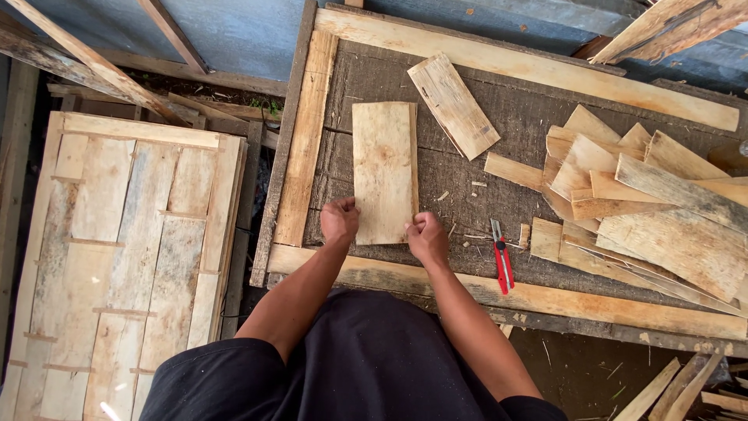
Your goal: The person uses a red utility knife to trim the edges of rectangular wooden planks on a workbench. They repeatedly position each plank, shave off thin strips along the edges, and set the trimmed pieces aside. The person also briefly handles a round wooden object near the end of the clip.
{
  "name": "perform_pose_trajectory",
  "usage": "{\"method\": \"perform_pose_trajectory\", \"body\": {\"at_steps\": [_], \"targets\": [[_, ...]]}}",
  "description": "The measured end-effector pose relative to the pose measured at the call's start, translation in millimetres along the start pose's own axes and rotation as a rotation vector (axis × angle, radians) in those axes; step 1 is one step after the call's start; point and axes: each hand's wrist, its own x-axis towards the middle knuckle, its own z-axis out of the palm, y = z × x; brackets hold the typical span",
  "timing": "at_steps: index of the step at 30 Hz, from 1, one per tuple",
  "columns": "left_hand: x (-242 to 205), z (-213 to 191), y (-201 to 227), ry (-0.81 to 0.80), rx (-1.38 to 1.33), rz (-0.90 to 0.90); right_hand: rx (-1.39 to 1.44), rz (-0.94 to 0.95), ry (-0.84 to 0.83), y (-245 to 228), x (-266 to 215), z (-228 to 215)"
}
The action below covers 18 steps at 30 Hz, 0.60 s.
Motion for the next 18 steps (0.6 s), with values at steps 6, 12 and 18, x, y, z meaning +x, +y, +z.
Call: {"method": "perform_pose_trajectory", "body": {"at_steps": [6, 12, 18], "targets": [[11, -3, 8, 0.015, 0.075, 0.048, -0.145, -0.242, -0.043, -25, -21, -15], [24, -3, 7, -0.029, 0.177, 0.009, -0.236, -0.378, -0.034, -2, -2, 1], [23, -8, 15, -0.007, 0.221, 0.043, -0.332, -0.278, -0.12, -18, -7, -10]]}}
